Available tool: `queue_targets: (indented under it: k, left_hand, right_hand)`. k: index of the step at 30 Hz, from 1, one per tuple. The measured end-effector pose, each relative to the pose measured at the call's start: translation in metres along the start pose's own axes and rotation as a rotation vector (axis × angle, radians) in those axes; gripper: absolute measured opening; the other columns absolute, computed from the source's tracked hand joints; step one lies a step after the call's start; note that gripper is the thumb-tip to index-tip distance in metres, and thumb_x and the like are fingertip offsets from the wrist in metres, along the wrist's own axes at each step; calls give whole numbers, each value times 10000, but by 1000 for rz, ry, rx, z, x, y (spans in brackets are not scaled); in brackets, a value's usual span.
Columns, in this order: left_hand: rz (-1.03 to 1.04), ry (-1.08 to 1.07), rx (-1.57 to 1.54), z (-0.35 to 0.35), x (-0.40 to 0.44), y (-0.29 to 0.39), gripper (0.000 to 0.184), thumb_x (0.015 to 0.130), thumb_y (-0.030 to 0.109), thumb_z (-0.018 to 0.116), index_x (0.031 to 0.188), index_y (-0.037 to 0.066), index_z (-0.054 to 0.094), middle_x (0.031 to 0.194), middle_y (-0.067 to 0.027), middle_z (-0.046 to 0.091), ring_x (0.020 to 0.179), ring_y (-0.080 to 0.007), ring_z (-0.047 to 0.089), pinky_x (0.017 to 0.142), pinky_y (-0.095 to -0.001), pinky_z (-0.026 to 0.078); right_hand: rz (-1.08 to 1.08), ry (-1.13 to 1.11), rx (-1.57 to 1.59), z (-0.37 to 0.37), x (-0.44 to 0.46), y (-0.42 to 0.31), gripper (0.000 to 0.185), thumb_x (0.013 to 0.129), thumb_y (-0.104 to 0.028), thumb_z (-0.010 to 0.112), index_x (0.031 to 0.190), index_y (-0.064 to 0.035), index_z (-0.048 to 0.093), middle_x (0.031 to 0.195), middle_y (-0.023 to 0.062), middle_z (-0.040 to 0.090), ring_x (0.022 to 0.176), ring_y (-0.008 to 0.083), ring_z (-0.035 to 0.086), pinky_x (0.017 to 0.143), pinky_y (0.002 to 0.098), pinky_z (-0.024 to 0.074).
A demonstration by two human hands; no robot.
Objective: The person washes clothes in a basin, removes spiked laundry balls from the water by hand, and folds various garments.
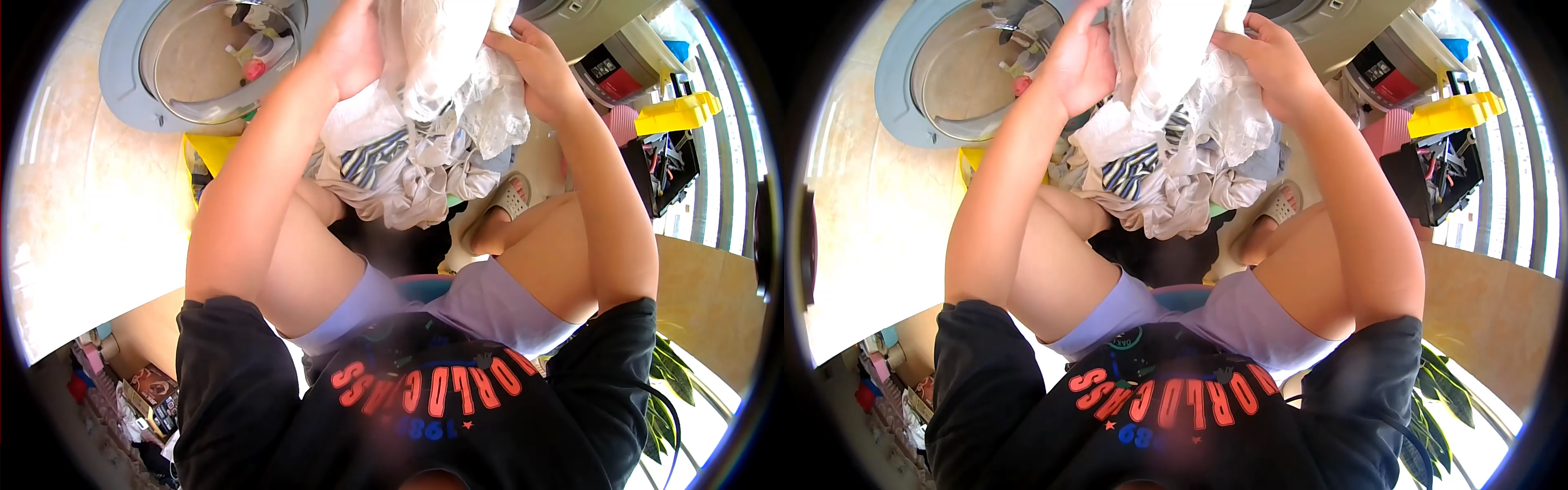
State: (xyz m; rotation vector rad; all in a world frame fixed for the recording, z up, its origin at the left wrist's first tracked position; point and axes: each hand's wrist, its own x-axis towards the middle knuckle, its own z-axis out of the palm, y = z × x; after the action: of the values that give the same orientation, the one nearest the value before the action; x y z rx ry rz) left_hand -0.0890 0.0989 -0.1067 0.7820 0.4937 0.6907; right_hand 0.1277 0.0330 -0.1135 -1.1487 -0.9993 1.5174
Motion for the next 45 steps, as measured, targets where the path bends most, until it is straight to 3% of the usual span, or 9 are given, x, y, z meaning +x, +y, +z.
queue_targets:
  k: [6,16,19,23,27,30,32,34,45]
  left_hand:
    - [-84,53,287,-5,8,-11,553,876,325,710,1296,5,546,1218,-120,638,1099,-212,624,951,-367,498]
    - [49,-102,-134,-19,21,27,520,1004,366,492,1381,9,459,1321,-168,578,1217,-311,566,1056,-466,437]
    - [11,-123,-144,-18,19,21,475,999,334,512,1342,7,497,1276,-146,608,1157,-273,607,1014,-420,476]
    - [-75,-122,-25,-25,22,3,424,988,281,549,1305,0,530,1269,-121,615,1141,-214,622,992,-371,499]
    - [-39,-105,83,-11,22,-13,476,964,294,589,1308,-27,517,1257,-118,611,1147,-213,600,997,-372,471]
    - [-62,-145,50,-10,21,-17,444,977,291,573,1280,-33,543,1237,-107,620,1150,-193,587,1004,-365,453]
    - [-52,-135,50,-9,20,-15,426,975,280,576,1261,-36,557,1214,-113,632,1114,-194,611,980,-360,478]
    - [-42,-77,62,-10,21,-12,482,917,262,648,1295,-12,528,1221,-105,624,1114,-202,605,968,-370,476]
    - [154,-9,133,-15,43,-8,439,902,207,611,1245,-46,508,1219,-139,613,1092,-214,616,974,-389,499]
  right_hand:
    - [-60,76,83,1,5,5,460,862,-104,644,1264,44,476,1101,116,644,983,202,648,873,334,518]
    - [204,112,-267,-16,15,37,402,903,-183,608,1242,28,562,1180,114,629,1072,193,574,957,344,414]
    - [314,412,-163,-7,8,29,451,969,-252,533,1347,-14,472,1276,114,577,1164,226,542,1012,414,406]
    - [49,-20,549,-34,9,45,461,996,-234,445,1426,-83,378,1374,89,514,1272,270,490,1078,485,406]
    - [-684,172,-1273,-15,-1,11,444,977,-219,484,1399,-92,433,1388,71,528,1266,228,512,1071,401,420]
    - [-701,27,-957,-6,-5,-8,446,896,-110,609,1316,2,510,1387,189,492,1298,315,457,1106,428,340]
    - [-534,119,-730,-25,5,3,383,976,-207,498,1333,-69,515,1326,73,578,1224,221,547,1045,373,432]
    - [17,100,548,-28,6,3,366,959,-162,532,1303,-35,536,1276,91,606,1180,219,572,1024,356,441]
    - [-87,11,61,-27,12,-6,530,936,-241,575,1402,-46,414,1331,82,537,1213,213,527,1035,423,415]
